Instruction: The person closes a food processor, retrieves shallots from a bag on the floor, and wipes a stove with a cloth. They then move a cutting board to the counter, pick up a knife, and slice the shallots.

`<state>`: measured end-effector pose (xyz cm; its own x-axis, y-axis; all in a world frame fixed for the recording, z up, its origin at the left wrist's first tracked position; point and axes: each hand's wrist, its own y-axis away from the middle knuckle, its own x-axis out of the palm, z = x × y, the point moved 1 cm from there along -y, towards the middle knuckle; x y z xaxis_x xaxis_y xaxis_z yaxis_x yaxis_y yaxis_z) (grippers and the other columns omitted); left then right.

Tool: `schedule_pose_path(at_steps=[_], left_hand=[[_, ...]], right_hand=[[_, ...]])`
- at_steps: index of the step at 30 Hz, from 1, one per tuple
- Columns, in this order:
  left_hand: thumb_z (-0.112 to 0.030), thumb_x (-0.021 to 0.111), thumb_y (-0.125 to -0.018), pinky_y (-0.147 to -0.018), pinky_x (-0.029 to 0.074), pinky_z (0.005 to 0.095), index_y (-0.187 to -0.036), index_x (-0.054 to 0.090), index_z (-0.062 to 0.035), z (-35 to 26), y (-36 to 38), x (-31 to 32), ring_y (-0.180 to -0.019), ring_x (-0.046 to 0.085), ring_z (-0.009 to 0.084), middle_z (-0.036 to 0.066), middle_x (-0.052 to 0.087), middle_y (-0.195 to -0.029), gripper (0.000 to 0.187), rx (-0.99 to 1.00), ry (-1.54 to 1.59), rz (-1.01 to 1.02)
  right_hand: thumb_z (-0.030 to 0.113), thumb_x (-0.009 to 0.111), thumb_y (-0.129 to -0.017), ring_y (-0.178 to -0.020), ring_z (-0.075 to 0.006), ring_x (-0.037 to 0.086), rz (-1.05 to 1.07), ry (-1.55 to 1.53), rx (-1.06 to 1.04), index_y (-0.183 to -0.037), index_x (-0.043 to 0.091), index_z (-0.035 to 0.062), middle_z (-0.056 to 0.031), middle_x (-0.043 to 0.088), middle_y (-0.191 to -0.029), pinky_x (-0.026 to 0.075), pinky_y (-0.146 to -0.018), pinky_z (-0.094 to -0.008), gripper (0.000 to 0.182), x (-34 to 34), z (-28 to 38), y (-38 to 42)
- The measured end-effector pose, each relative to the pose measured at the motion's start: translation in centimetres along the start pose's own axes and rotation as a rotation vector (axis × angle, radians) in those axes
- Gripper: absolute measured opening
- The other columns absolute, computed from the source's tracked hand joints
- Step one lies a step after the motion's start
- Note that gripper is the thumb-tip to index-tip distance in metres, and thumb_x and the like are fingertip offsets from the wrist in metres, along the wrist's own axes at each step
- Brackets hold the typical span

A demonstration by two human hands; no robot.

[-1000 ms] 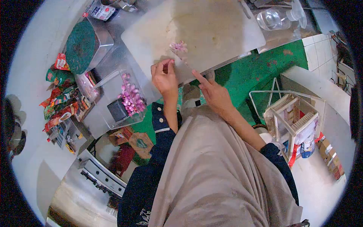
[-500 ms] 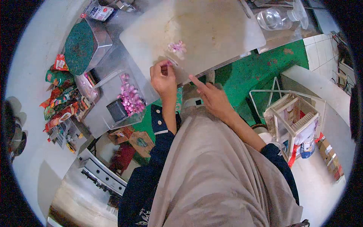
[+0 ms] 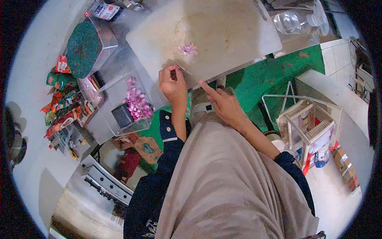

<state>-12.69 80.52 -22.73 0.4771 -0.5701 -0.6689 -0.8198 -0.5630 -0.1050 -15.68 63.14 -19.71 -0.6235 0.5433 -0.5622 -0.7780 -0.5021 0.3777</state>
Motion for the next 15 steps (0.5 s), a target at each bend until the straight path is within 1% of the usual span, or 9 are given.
schedule_pose_path(at_steps=[2, 3, 6, 8, 11, 14, 15], left_hand=[[0.001, 0.064, -0.079, -0.067, 0.05, 0.0332, -0.084, 0.064, -0.0011, 0.3, 0.0, 0.1, -0.076, 0.062, 0.0244, 0.011, 0.061, -0.085, 0.006, 0.054, 0.009, -0.015], [0.001, 0.064, -0.079, -0.067, 0.05, 0.0332, -0.085, 0.064, -0.0015, 0.3, 0.0, 0.1, -0.075, 0.062, 0.0244, 0.011, 0.061, -0.085, 0.006, 0.044, 0.021, -0.015], [0.001, 0.064, -0.079, -0.066, 0.05, 0.0334, -0.086, 0.065, -0.0024, 0.3, 0.1, 0.2, -0.073, 0.062, 0.0242, 0.01, 0.061, -0.085, 0.007, 0.005, 0.038, -0.011], [-0.001, 0.065, -0.079, -0.066, 0.05, 0.0335, -0.086, 0.066, -0.0026, 0.3, 0.1, 0.2, -0.072, 0.062, 0.0238, 0.01, 0.061, -0.085, 0.007, -0.031, 0.026, -0.005], [-0.005, 0.067, -0.081, -0.064, 0.049, 0.0306, -0.085, 0.067, -0.0033, 0.4, -0.2, 0.0, -0.071, 0.062, 0.0195, 0.009, 0.063, -0.084, 0.005, -0.045, 0.042, 0.012], [-0.006, 0.068, -0.079, -0.064, 0.049, 0.0325, -0.083, 0.067, -0.0029, 1.4, -0.4, -0.6, -0.07, 0.062, 0.0216, 0.01, 0.061, -0.081, 0.005, -0.029, -0.08, 0.025], [-0.007, 0.068, -0.079, -0.063, 0.049, 0.0324, -0.083, 0.067, -0.003, 1.5, -0.4, -0.8, -0.07, 0.062, 0.0214, 0.01, 0.061, -0.081, 0.006, -0.044, -0.048, 0.03]], right_hand=[[0.015, 0.048, -0.094, -0.071, -0.0376, 0.058, -0.048, -0.03, -0.039, -0.145, 0.029, 0.0278, -0.0181, 0.058, -0.082, 0.048, -0.064, -0.0479, 0.057, 0.5, -0.3, 0.0], [0.015, 0.048, -0.094, -0.071, -0.0381, 0.058, -0.072, -0.045, -0.058, -0.145, 0.029, 0.0281, -0.0181, 0.058, -0.081, 0.048, -0.064, -0.0481, 0.057, 0.7, -0.3, 0.0], [0.014, 0.049, -0.093, -0.071, -0.0385, 0.059, -0.069, -0.078, -0.034, -0.145, 0.03, 0.0282, -0.0177, 0.059, -0.081, 0.049, -0.064, -0.0483, 0.057, 0.4, -0.1, -1.2], [0.014, 0.049, -0.093, -0.07, -0.0381, 0.059, -0.07, -0.04, -0.03, -0.145, 0.03, 0.028, -0.0174, 0.059, -0.081, 0.049, -0.064, -0.0481, 0.056, 0.2, 0.2, -1.5], [0.014, 0.049, -0.093, -0.07, -0.0374, 0.059, -0.046, -0.001, 0.0, -0.144, 0.031, 0.0279, -0.0167, 0.059, -0.08, 0.049, -0.064, -0.0478, 0.056, 0.0, 0.2, -1.1], [0.015, 0.05, -0.093, -0.071, -0.0365, 0.059, -0.025, -0.013, 0.013, -0.145, 0.031, 0.0281, -0.0163, 0.057, -0.079, 0.049, -0.063, -0.0474, 0.057, -0.1, -0.3, 0.0], [0.015, 0.05, -0.093, -0.071, -0.0362, 0.059, -0.021, -0.024, 0.013, -0.145, 0.03, 0.0282, -0.0162, 0.057, -0.079, 0.049, -0.063, -0.0473, 0.057, -0.2, -0.4, 0.3]])
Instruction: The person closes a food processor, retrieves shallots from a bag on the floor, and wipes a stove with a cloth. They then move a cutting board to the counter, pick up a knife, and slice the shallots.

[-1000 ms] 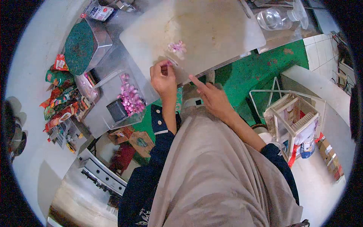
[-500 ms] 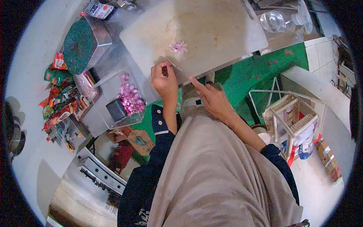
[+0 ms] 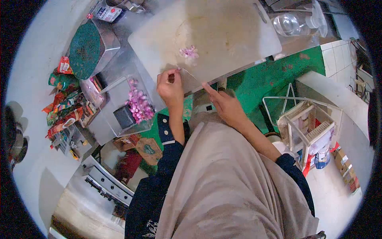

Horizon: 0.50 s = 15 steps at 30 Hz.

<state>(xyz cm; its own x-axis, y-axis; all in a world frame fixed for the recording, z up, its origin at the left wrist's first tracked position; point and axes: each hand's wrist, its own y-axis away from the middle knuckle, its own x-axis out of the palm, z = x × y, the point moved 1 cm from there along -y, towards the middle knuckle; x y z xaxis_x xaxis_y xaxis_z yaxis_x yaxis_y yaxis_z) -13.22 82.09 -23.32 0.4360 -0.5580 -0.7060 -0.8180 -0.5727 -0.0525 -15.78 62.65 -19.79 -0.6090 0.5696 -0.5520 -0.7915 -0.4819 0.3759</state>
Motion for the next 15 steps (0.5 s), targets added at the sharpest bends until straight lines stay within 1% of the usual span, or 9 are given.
schedule_pose_path(at_steps=[2, 3, 5, 6, 9, 12, 14, 15], left_hand=[[-0.007, 0.068, -0.079, -0.062, 0.049, 0.0321, -0.084, 0.068, -0.0032, 0.0, 0.0, -0.3, -0.068, 0.061, 0.021, 0.01, 0.061, -0.079, 0.006, -0.029, 0.062, 0.011], [-0.007, 0.068, -0.079, -0.062, 0.049, 0.0318, -0.084, 0.068, -0.003, 0.0, 0.0, -0.3, -0.067, 0.061, 0.0206, 0.01, 0.061, -0.079, 0.006, -0.01, 0.075, 0.014], [-0.006, 0.068, -0.079, -0.061, 0.049, 0.0313, -0.084, 0.068, -0.0026, 0.0, 0.0, -0.5, -0.066, 0.061, 0.0197, 0.009, 0.06, -0.078, 0.006, 0.027, 0.099, 0.019], [-0.006, 0.068, -0.079, -0.061, 0.049, 0.0308, -0.084, 0.068, -0.0025, -0.2, 0.0, -0.5, -0.066, 0.061, 0.0193, 0.009, 0.06, -0.078, 0.006, 0.008, 0.104, 0.015], [-0.005, 0.068, -0.078, -0.061, 0.049, 0.0298, -0.084, 0.068, -0.0024, -0.6, 0.2, -0.5, -0.066, 0.06, 0.0182, 0.009, 0.06, -0.078, 0.006, -0.034, 0.129, 0.01], [-0.004, 0.068, -0.078, -0.062, 0.049, 0.0295, -0.084, 0.068, -0.0025, -0.2, 0.3, -0.5, -0.066, 0.06, 0.0175, 0.008, 0.06, -0.079, 0.006, -0.026, 0.135, 0.004], [-0.004, 0.068, -0.078, -0.062, 0.049, 0.0297, -0.084, 0.068, -0.0029, -0.4, 0.2, -0.4, -0.066, 0.06, 0.0175, 0.008, 0.06, -0.081, 0.006, 0.008, 0.101, -0.015], [-0.004, 0.068, -0.079, -0.062, 0.049, 0.0297, -0.084, 0.068, -0.003, 0.0, 0.2, -0.2, -0.067, 0.06, 0.0176, 0.008, 0.06, -0.082, 0.006, -0.009, 0.094, -0.009]], right_hand=[[0.016, 0.051, -0.091, -0.067, -0.0376, 0.06, -0.029, 0.015, -0.044, -0.145, 0.028, 0.0291, -0.0171, 0.059, -0.085, 0.05, -0.059, -0.0482, 0.061, 0.1, 0.0, 0.3], [0.016, 0.051, -0.09, -0.066, -0.0384, 0.061, -0.042, 0.022, -0.067, -0.146, 0.026, 0.0296, -0.0176, 0.06, -0.087, 0.051, -0.057, -0.0487, 0.062, 0.2, 0.0, 0.3], [0.015, 0.05, -0.092, -0.067, -0.0367, 0.059, -0.019, 0.063, -0.049, -0.146, 0.028, 0.0291, -0.0168, 0.057, -0.083, 0.05, -0.06, -0.0475, 0.06, 0.2, 0.7, 0.2], [0.014, 0.049, -0.093, -0.068, -0.0358, 0.057, -0.008, 0.085, -0.04, -0.146, 0.029, 0.0289, -0.0164, 0.055, -0.081, 0.049, -0.061, -0.047, 0.059, 0.2, 1.0, 0.1], [0.015, 0.05, -0.092, -0.065, -0.0364, 0.057, -0.015, 0.102, -0.042, -0.146, 0.029, 0.029, -0.0161, 0.055, -0.081, 0.049, -0.059, -0.0467, 0.059, 0.5, 0.8, -0.2], [0.019, 0.051, -0.091, -0.063, -0.0397, 0.06, 0.002, 0.126, -0.053, -0.146, 0.024, 0.0321, -0.0189, 0.059, -0.089, 0.05, -0.053, -0.0502, 0.063, 0.8, 0.6, -0.3], [0.019, 0.053, -0.089, -0.063, -0.0399, 0.061, 0.012, 0.154, -0.041, -0.146, 0.023, 0.0322, -0.0183, 0.059, -0.09, 0.051, -0.054, -0.0499, 0.066, 0.7, 0.7, -0.3], [0.019, 0.054, -0.089, -0.063, -0.04, 0.061, 0.017, 0.168, -0.035, -0.146, 0.023, 0.0322, -0.018, 0.059, -0.091, 0.052, -0.054, -0.0497, 0.067, 0.6, 0.7, -0.3]])
